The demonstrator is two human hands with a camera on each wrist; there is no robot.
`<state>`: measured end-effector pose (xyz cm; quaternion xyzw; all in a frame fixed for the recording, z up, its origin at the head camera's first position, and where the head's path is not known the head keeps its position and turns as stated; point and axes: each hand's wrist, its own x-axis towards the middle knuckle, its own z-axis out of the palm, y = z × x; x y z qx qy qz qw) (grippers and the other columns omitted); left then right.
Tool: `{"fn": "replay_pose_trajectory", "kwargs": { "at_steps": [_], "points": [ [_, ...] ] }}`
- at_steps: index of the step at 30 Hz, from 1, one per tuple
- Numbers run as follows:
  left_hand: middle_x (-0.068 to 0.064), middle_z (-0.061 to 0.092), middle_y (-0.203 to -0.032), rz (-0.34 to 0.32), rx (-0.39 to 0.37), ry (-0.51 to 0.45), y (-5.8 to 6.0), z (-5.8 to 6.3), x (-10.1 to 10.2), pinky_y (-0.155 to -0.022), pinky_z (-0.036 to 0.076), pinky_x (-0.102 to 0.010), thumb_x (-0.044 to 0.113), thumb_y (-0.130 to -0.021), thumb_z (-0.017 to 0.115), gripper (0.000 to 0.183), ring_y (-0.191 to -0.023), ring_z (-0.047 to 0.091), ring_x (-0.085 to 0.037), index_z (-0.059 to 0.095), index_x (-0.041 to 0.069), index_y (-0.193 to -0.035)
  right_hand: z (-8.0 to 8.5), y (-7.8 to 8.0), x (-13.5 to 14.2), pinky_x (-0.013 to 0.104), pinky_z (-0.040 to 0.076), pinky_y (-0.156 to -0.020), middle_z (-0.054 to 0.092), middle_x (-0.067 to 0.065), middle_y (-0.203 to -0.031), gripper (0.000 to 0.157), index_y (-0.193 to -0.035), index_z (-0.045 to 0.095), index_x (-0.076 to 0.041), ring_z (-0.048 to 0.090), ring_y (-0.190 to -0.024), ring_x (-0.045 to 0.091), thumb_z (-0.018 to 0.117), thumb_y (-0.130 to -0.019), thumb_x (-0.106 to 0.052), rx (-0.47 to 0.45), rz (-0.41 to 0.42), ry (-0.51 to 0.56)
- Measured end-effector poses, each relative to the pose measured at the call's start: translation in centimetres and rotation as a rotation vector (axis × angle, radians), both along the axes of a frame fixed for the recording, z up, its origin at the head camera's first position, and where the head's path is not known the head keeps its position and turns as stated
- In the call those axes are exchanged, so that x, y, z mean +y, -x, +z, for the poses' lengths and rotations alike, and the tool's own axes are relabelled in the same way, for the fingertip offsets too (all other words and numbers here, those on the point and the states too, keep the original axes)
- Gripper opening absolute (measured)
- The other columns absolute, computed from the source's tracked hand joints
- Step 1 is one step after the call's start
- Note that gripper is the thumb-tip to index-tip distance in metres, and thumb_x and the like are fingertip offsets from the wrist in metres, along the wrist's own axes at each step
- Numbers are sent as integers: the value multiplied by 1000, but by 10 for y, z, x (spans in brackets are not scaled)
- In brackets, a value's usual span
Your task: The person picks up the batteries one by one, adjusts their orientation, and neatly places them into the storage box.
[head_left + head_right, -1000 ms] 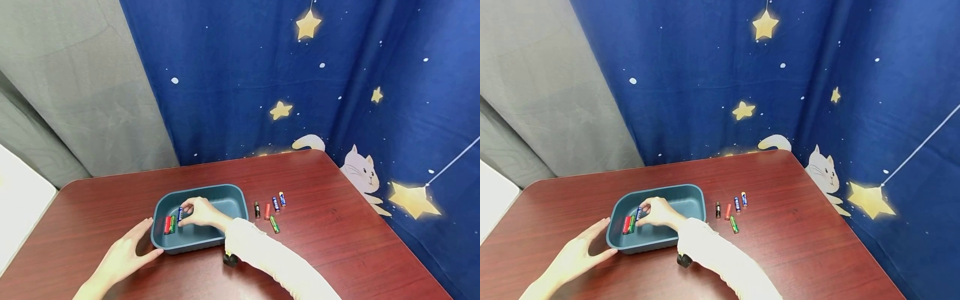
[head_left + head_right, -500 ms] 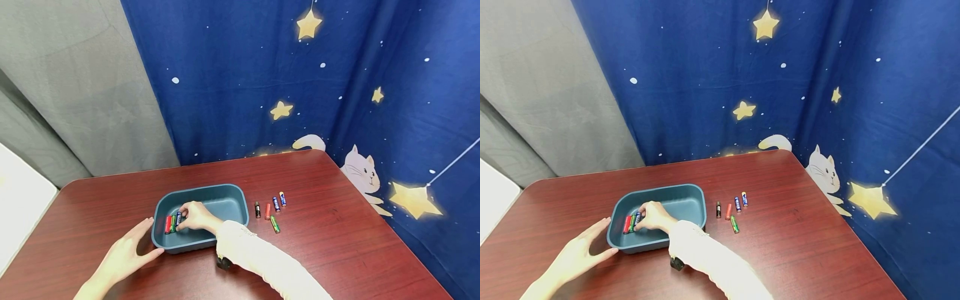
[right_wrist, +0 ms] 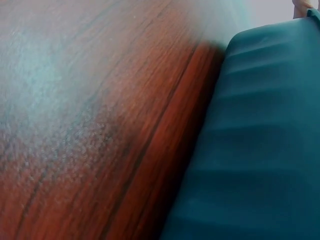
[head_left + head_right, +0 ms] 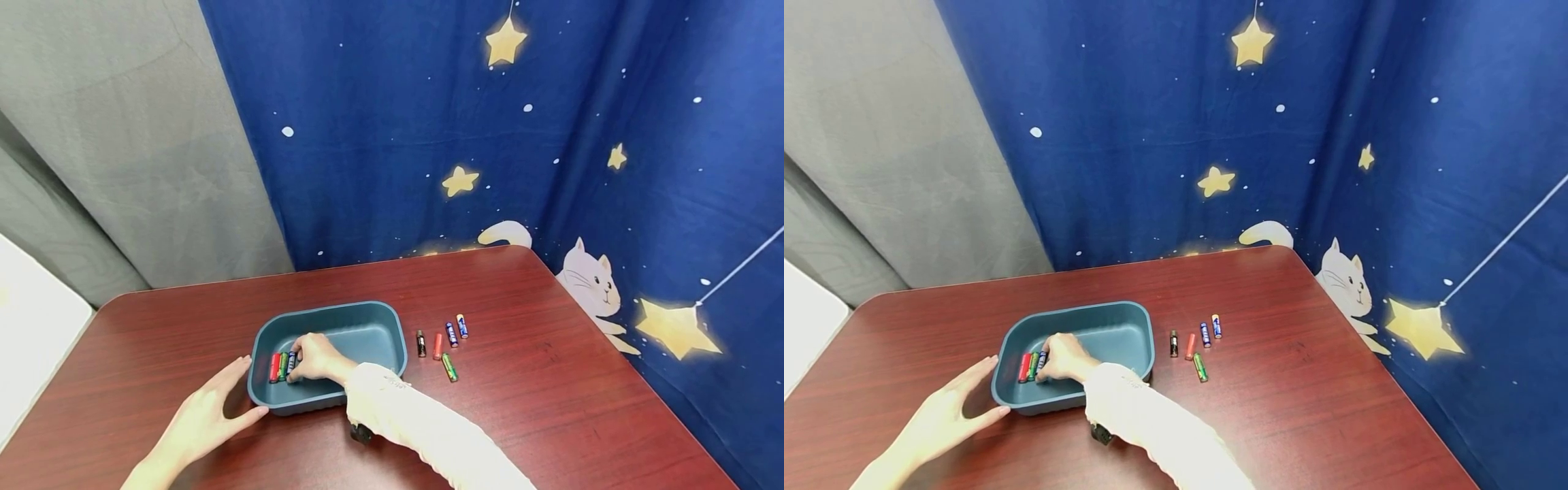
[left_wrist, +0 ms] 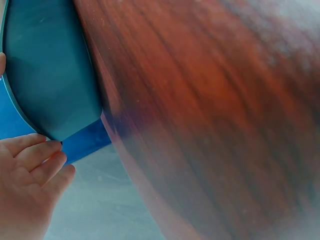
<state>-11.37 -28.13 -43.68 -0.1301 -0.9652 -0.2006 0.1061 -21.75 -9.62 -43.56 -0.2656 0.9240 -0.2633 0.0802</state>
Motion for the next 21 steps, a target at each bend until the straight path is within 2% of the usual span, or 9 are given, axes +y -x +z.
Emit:
{"fn": "replay_pose_trajectory", "kwargs": {
  "at_steps": [7, 11, 14, 18, 21],
  "points": [
    [-15, 47, -131, -5, -13, -12, 0, 1, 1, -86, 42, -54, 57, -71, 67, 82, -117, 45, -33, 43, 8, -134, -3, 1, -1, 9, 34, -54, 51, -11, -64, 38, -91, 65, -9, 44, -60, 1, 84, -61, -24, 8, 13, -7],
    [-15, 47, -131, -2, -17, -15, 0, 1, 2, -86, 42, -54, 56, -72, 67, 82, -117, 45, -33, 44, 8, -134, 0, 1, 1, 9, 36, -56, 53, -9, -67, 49, -103, 64, -7, 46, -61, 0, 83, -62, -25, -11, 10, -2],
    [-15, 47, -131, -7, -2, -15, 0, 0, 2, -86, 42, -54, 55, -71, 68, 81, -117, 46, -33, 44, 9, -133, 4, 1, 4, 10, 38, -57, 54, -9, -68, 55, -111, 61, -5, 47, -61, 1, 82, -64, -24, -49, -6, 32],
    [-14, 47, -131, -8, 3, -7, 0, -1, 2, -86, 42, -53, 56, -71, 68, 81, -117, 46, -32, 44, 10, -133, 11, 1, 10, 12, 39, -56, 54, -8, -69, 54, -113, 60, -5, 47, -61, 2, 81, -66, -23, -100, -25, 105],
    [-14, 47, -131, -2, -3, 2, 0, -2, 1, -86, 42, -53, 57, -71, 67, 81, -117, 45, -32, 44, 10, -133, 16, -1, 15, 12, 40, -57, 55, -8, -72, 53, -113, 60, -5, 48, -62, 1, 81, -67, -23, -119, -10, 158]
  ]
}}
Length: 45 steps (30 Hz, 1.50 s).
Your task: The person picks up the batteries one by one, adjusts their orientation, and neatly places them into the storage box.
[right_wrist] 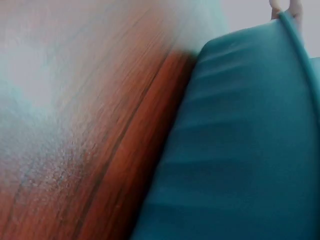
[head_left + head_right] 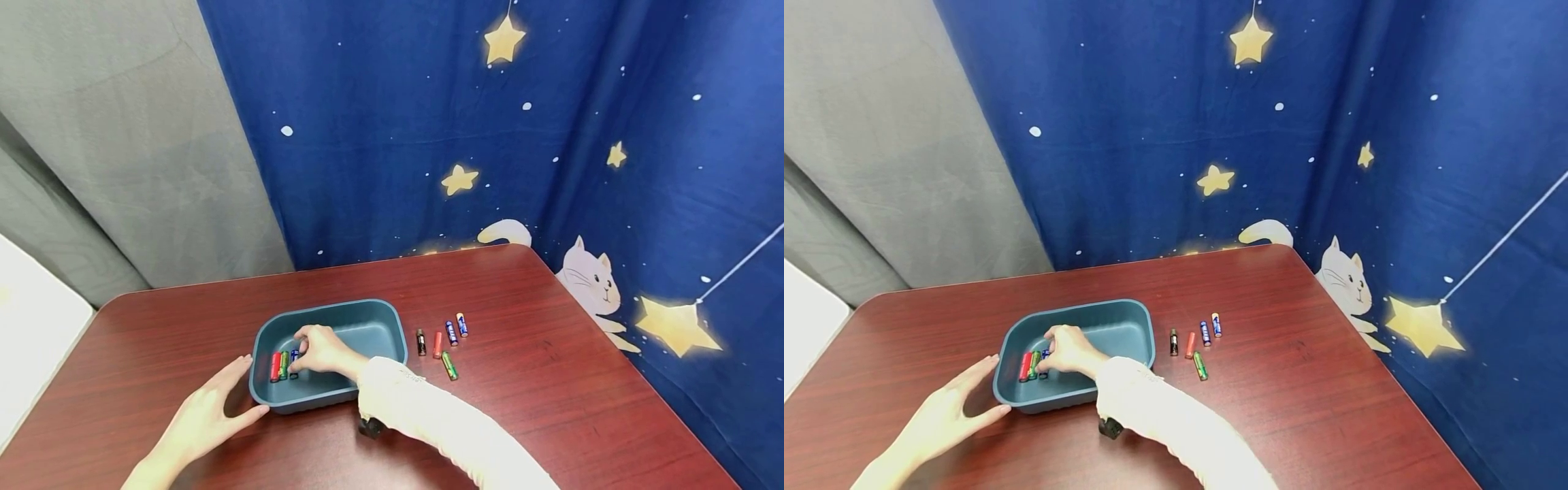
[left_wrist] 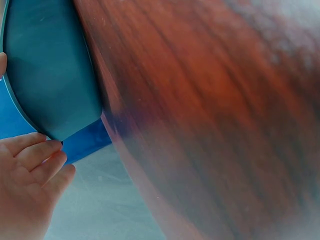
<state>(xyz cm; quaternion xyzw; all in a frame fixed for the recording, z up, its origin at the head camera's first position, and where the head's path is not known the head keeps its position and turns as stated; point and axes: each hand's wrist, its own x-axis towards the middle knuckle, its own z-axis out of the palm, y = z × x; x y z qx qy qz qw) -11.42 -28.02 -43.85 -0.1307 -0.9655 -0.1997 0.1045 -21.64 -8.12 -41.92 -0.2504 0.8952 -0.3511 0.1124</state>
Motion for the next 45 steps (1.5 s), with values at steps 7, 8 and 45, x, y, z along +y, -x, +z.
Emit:
{"fn": "replay_pose_trajectory", "kwargs": {
  "at_steps": [7, 8, 45],
  "points": [
    [-16, 46, -132, 6, -27, -1, 0, 2, 0, -86, 42, -55, 58, -72, 65, 83, -118, 44, -34, 43, 8, -134, 23, -7, 22, 10, 43, -61, 63, 2, -86, 51, -113, 60, -4, 52, -65, -2, 79, -70, -23, 13, 134, 84],
    [-15, 46, -132, 8, -33, 1, -1, 3, 0, -86, 42, -55, 59, -72, 65, 83, -118, 44, -34, 43, 8, -134, 26, -7, 27, 9, 43, -63, 63, 3, -88, 51, -113, 60, -4, 53, -67, -2, 78, -70, -23, 19, 154, 92],
    [-16, 46, -132, 11, -33, -17, -4, 7, 3, -87, 42, -55, 56, -73, 65, 79, -118, 44, -34, 45, 7, -132, -13, 43, 295, 28, 48, -80, 59, 29, -105, 43, -113, 55, 12, 61, -91, 33, 70, -77, -5, 51, -197, 316]
  ]
}}
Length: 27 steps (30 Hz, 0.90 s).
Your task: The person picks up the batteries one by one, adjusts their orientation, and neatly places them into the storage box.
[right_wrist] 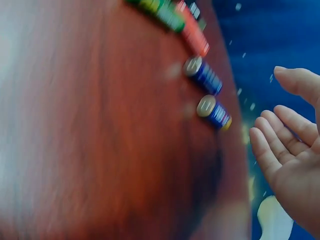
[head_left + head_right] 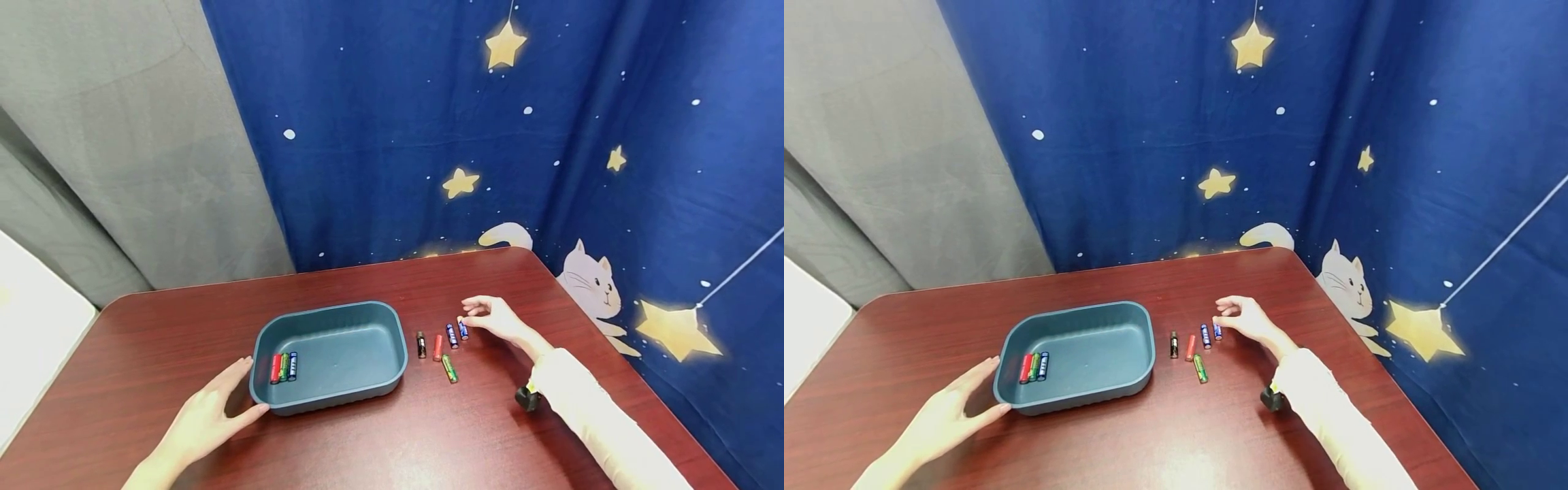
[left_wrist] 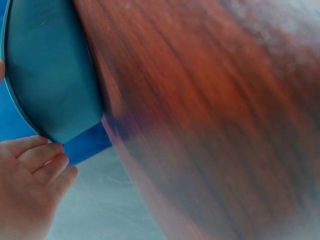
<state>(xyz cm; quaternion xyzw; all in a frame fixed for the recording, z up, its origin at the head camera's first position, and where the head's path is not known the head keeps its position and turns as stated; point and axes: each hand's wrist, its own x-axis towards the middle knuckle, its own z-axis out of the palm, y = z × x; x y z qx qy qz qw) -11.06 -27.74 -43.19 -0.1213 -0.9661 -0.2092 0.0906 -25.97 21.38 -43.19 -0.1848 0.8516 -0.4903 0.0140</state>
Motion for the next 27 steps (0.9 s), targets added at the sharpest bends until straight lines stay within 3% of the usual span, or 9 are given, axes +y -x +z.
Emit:
{"fn": "replay_pose_trajectory", "kwargs": {
  "at_steps": [5, 9, 13, 20, 27],
  "points": [
    [-16, 46, -132, 0, 2, 0, 0, 0, 0, -87, 41, -55, 56, -74, 66, 80, -119, 43, -35, 45, 6, -132, -14, 4, 14, 22, 49, -77, 59, 29, -106, 45, -113, 54, 14, 59, -92, 37, 71, -76, -3, -35, 27, -30],
    [-16, 46, -132, 2, 3, 0, 0, -1, 0, -88, 41, -55, 56, -73, 66, 80, -119, 44, -35, 45, 6, -132, -20, 6, 18, 30, 51, -77, 60, 27, -106, 47, -112, 55, 13, 59, -92, 37, 74, -73, -4, -37, 52, -61],
    [-16, 46, -132, 4, -2, 0, 0, -1, 0, -88, 41, -55, 56, -74, 65, 80, -119, 43, -35, 44, 7, -133, -22, 6, 17, 34, 52, -77, 61, 24, -104, 49, -111, 57, 11, 59, -89, 33, 77, -70, -7, -24, 47, -94],
    [-16, 46, -132, 6, -2, 0, 0, -1, 0, -88, 41, -55, 56, -73, 66, 80, -119, 43, -35, 44, 6, -133, -26, 8, 13, 25, 52, -70, 62, 21, -100, 54, -112, 57, 9, 58, -87, 30, 79, -67, -10, 22, 55, -135],
    [-16, 46, -132, 3, 9, 6, 2, -3, -1, -87, 42, -55, 56, -73, 66, 80, -119, 44, -34, 45, 6, -132, -27, 10, 10, 30, 51, -72, 60, 17, -98, 56, -113, 58, 7, 55, -89, 29, 79, -66, -13, 50, 70, -201]
  ]
}}
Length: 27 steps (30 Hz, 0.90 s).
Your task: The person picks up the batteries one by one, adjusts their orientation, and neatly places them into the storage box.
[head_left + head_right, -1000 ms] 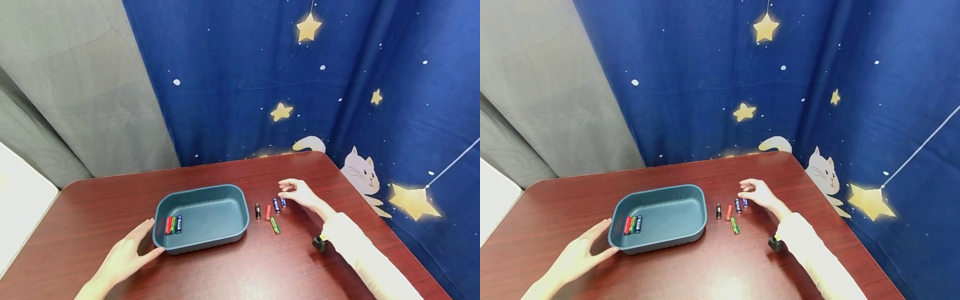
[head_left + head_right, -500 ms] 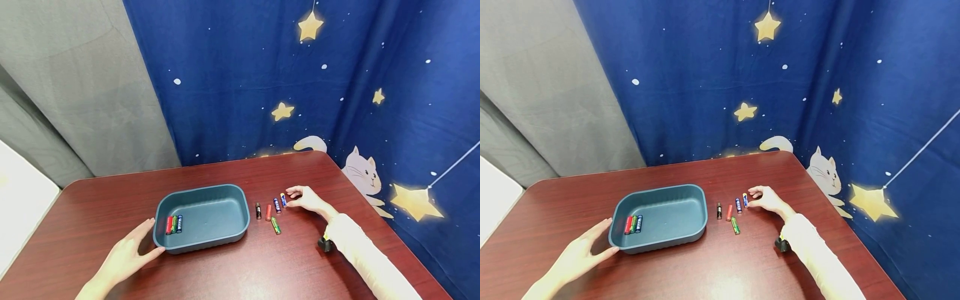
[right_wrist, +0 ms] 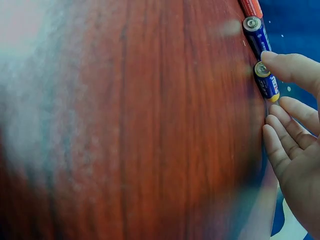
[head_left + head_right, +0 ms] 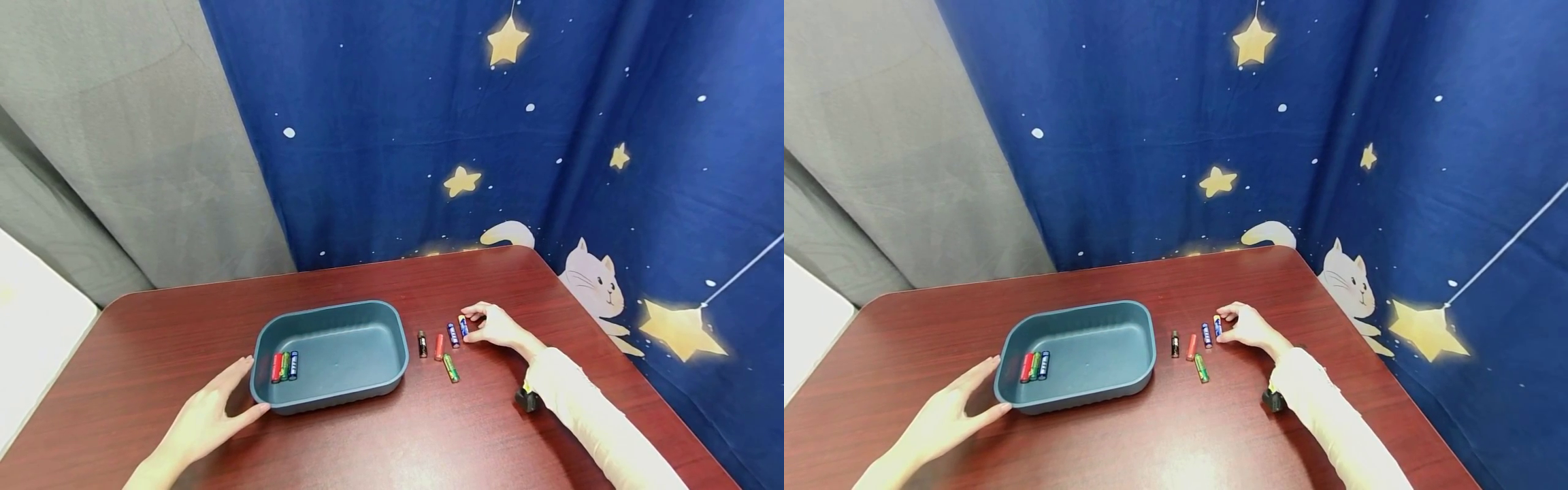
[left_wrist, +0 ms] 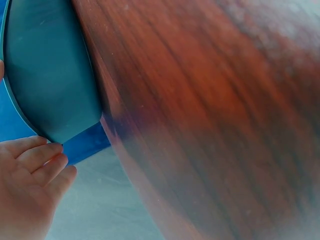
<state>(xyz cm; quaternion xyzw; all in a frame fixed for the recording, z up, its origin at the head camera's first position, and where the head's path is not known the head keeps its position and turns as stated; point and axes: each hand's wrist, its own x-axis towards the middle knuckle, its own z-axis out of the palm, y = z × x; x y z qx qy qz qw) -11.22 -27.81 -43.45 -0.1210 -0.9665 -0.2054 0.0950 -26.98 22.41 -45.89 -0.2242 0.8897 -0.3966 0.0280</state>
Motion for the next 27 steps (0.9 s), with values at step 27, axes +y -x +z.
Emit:
{"fn": "replay_pose_trajectory", "kwargs": {
  "at_steps": [27],
  "points": [
    [-16, 45, -133, 14, -37, -5, 0, 1, 1, -87, 41, -57, 59, -73, 64, 82, -119, 43, -35, 43, 7, -134, 7, -1, -2, 25, 50, -66, 59, 12, -89, 40, -101, 63, 1, 55, -83, 25, 79, -67, -13, 39, 4, -10]
  ]
}}
